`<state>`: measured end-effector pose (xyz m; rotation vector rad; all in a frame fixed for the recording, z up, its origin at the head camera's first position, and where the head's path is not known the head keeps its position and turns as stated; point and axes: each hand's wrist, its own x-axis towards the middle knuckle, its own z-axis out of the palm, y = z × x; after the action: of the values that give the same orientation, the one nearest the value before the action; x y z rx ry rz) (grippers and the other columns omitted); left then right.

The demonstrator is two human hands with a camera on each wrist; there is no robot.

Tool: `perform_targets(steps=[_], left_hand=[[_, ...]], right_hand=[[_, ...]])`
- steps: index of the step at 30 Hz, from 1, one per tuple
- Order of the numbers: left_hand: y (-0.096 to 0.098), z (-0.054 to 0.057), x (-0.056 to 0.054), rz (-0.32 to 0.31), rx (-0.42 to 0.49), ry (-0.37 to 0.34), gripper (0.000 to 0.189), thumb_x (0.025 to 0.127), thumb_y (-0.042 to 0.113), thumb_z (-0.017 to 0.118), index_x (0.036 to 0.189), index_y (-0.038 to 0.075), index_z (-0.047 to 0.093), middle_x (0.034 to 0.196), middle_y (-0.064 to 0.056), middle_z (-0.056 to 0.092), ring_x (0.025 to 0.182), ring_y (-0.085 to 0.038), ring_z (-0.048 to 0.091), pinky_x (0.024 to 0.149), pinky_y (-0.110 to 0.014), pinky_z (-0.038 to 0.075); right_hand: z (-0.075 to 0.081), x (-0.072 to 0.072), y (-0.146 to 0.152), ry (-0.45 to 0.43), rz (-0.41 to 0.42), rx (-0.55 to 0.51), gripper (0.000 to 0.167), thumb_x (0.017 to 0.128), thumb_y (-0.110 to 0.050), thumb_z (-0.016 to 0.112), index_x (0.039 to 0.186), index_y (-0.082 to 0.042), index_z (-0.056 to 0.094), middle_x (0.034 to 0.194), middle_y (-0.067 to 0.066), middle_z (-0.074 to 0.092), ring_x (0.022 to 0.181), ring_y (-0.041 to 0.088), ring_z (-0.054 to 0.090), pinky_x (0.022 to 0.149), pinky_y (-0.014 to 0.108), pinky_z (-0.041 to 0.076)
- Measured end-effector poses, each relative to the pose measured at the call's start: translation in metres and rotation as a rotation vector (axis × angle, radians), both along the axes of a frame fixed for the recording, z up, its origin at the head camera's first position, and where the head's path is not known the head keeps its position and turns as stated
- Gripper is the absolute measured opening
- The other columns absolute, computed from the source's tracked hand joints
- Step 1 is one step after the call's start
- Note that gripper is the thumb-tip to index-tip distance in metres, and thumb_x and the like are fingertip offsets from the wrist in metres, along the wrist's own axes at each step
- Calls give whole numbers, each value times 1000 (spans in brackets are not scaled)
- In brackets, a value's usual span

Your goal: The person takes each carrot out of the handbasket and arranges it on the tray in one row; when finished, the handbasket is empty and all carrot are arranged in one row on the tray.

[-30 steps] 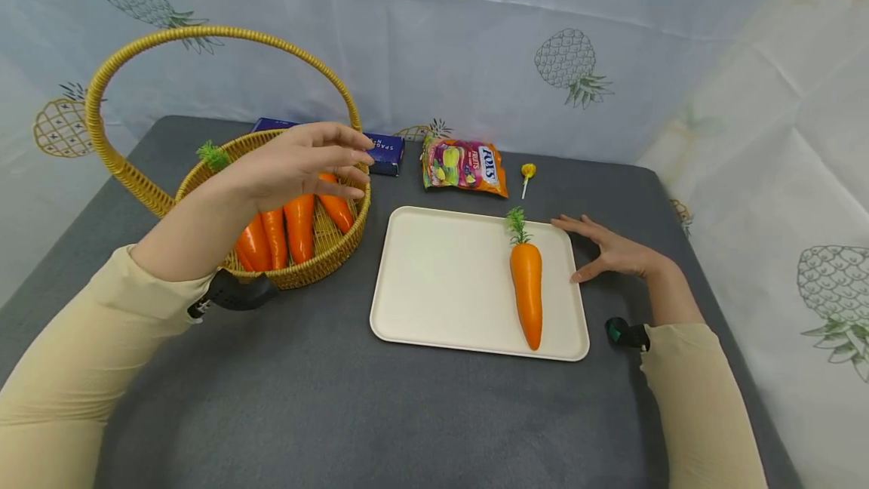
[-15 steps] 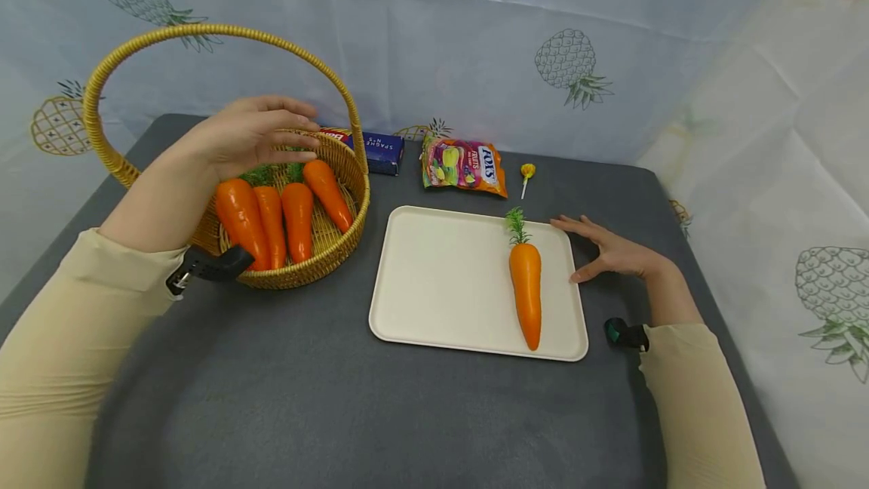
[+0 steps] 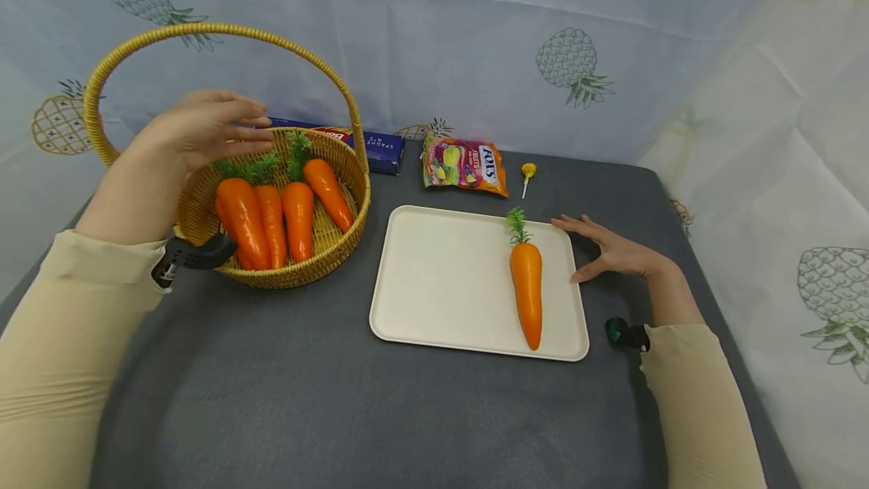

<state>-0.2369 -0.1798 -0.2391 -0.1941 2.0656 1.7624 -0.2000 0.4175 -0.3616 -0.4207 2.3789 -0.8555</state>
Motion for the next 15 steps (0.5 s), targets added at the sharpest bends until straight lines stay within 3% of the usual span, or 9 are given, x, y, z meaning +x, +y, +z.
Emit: perform_targets(steps=[5,7,11,15], left_hand=[[-12,-5,0,57,-33,11,67,103,33,45,159,14,15,164,-11,20,135,-24,44,85,-14,57],[-17,-8,2,79,-62,24,67,103,34,45,159,13,16,158,-9,30,134,-24,46,85,-14,57],[-23,-11,4,116,-98,43,67,103,34,45,159,11,17,133,0,45,119,-17,54,84,-13,57],[-25,-14,7,148,-113,58,67,102,32,46,158,9,17,115,6,46,98,-7,58,82,-13,57]], right_hand=[[0,0,0,-1,1,6,101,78,-18,80,159,-25,20,169,10,-3,151,42,-24,101,88,-6],[1,-1,0,1,-1,10,100,78,-19,80,159,-26,20,169,10,-3,151,42,-24,101,88,-6],[1,-1,0,4,2,14,100,78,-21,80,159,-26,20,169,11,-3,151,43,-23,101,88,-5],[0,-1,0,3,3,16,101,78,-20,80,159,-25,20,169,12,-3,151,43,-23,101,88,-6]])
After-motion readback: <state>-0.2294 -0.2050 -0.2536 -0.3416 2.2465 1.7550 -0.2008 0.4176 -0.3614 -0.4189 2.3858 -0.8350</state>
